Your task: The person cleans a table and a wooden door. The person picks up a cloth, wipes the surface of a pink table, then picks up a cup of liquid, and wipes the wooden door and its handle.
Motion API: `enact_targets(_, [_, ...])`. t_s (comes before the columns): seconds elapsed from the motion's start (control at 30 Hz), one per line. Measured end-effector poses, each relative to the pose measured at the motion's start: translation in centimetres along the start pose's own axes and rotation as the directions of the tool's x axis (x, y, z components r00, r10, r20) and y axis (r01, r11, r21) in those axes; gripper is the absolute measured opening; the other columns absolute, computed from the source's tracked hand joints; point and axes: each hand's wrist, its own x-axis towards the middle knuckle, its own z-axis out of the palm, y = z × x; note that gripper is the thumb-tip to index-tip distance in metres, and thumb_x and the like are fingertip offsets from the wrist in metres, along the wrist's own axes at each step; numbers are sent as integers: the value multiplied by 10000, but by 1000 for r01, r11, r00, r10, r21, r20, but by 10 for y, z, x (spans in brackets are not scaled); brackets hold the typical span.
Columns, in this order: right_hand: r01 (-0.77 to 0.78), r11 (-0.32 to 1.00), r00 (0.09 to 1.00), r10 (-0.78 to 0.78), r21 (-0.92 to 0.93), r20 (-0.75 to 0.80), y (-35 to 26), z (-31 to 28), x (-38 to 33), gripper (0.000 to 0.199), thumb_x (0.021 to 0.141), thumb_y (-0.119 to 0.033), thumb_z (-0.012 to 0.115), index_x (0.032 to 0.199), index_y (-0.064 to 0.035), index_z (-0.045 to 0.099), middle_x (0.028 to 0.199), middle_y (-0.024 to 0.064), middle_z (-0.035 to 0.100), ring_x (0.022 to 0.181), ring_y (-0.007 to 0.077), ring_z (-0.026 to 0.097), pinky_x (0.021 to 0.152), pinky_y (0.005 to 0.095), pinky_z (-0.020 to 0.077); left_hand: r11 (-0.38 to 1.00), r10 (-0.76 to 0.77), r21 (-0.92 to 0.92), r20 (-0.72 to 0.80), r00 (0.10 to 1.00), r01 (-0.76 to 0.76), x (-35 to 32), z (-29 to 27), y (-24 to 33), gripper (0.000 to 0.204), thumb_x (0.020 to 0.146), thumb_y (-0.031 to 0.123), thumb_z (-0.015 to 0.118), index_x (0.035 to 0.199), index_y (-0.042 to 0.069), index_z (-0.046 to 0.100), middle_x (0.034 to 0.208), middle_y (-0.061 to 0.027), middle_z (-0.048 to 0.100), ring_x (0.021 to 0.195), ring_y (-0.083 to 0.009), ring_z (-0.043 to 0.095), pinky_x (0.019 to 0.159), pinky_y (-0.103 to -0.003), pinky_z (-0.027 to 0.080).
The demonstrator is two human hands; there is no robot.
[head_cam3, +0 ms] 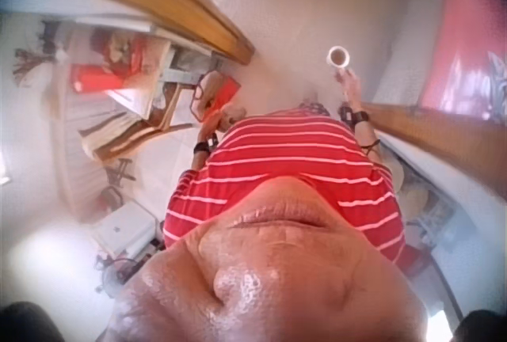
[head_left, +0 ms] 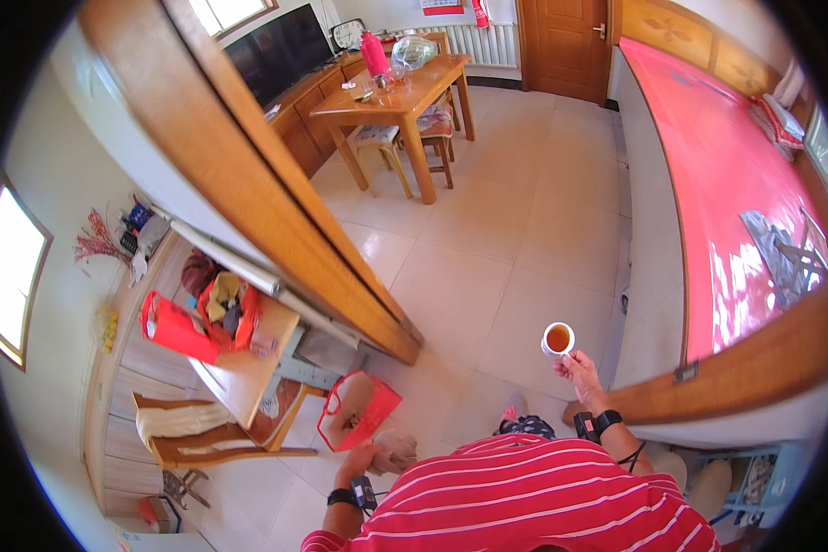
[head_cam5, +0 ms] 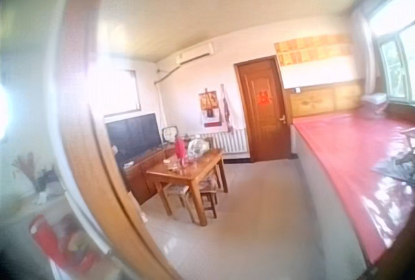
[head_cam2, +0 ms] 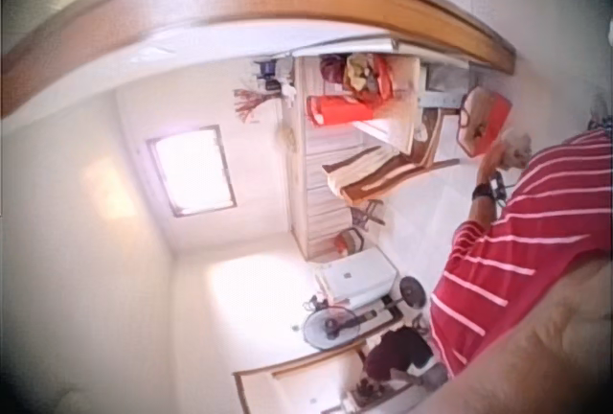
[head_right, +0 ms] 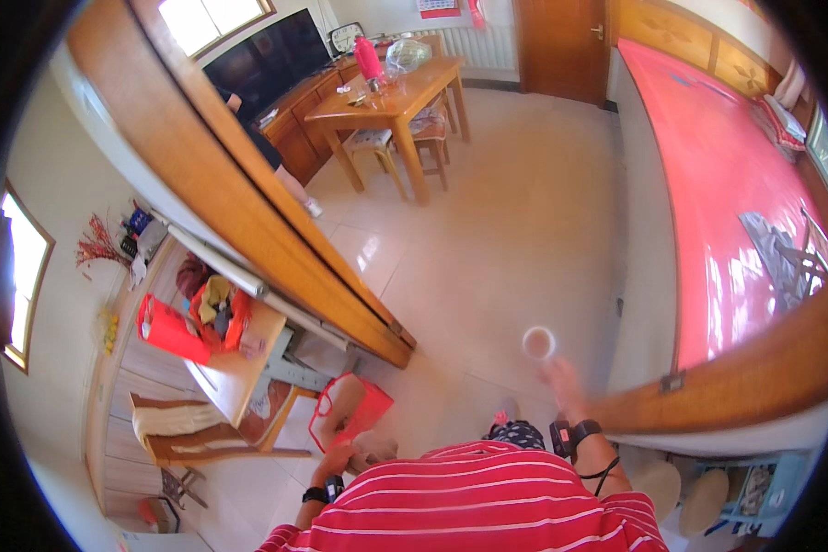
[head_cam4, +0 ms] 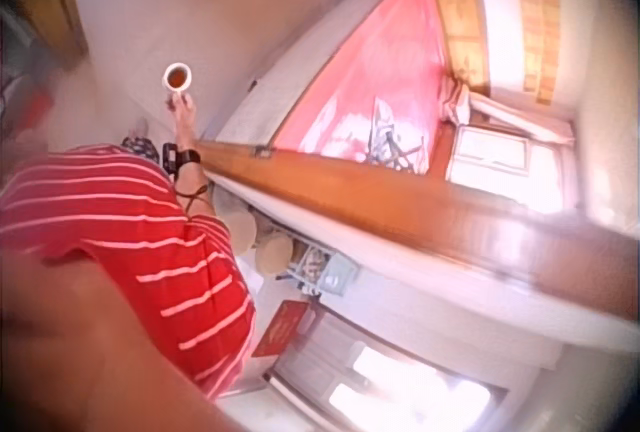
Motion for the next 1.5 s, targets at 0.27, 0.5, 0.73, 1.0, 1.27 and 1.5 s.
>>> enact_targets(0.27, [-37,997,997,41,-61,69,-87,0,205,108,878,-166,500,867,-59,508,840,68,595,763,146,583,731,295,495,944,-288,195,84,954,268,128,32,-62,297,809,248,501,923,-19,564,843,-209,603,770,-260,584,662,-353,457])
enact_targets(0.5, [-58,995,998,60,-77,32,-130,11,375,110,881,-165,490,861,-58,503,842,79,597,764,160,591,739,293,495,912,-405,140,144,903,387,237,32,-34,285,812,252,504,898,-9,580,825,-199,607,740,-264,589,635,-360,463])
enact_targets(0.73, [-58,986,997,64,-154,32,-200,28,530,94,882,-149,477,858,-59,494,843,80,594,762,157,590,739,290,493,927,-68,372,72,995,37,434,-26,5,276,816,256,506,873,2,597,807,-190,612,709,-268,594,608,-368,470])
enact_targets(1.0, [-50,995,986,62,-82,153,-254,48,726,127,873,-178,503,880,-52,514,845,73,603,763,147,595,735,287,494,892,-316,-391,-182,931,227,592,-179,241,215,818,201,479,895,42,601,751,-140,585,716,-287,566,642,-363,445])
enact_targets(1.27, [-17,984,930,81,-178,359,-336,90,921,184,857,-218,534,894,-38,544,877,68,608,807,150,599,763,296,494,803,-295,-581,-197,935,131,718,-221,338,304,804,203,506,1034,5,528,909,-48,562,837,-170,507,726,-302,424])
enact_targets(1.5, [4,979,898,85,-202,431,-383,154,1052,184,868,-218,521,881,-36,540,870,52,600,837,136,581,798,303,478,707,-329,-698,-469,819,-116,810,-352,465,238,826,173,467,1008,33,533,848,6,523,769,-86,458,657,-234,391])
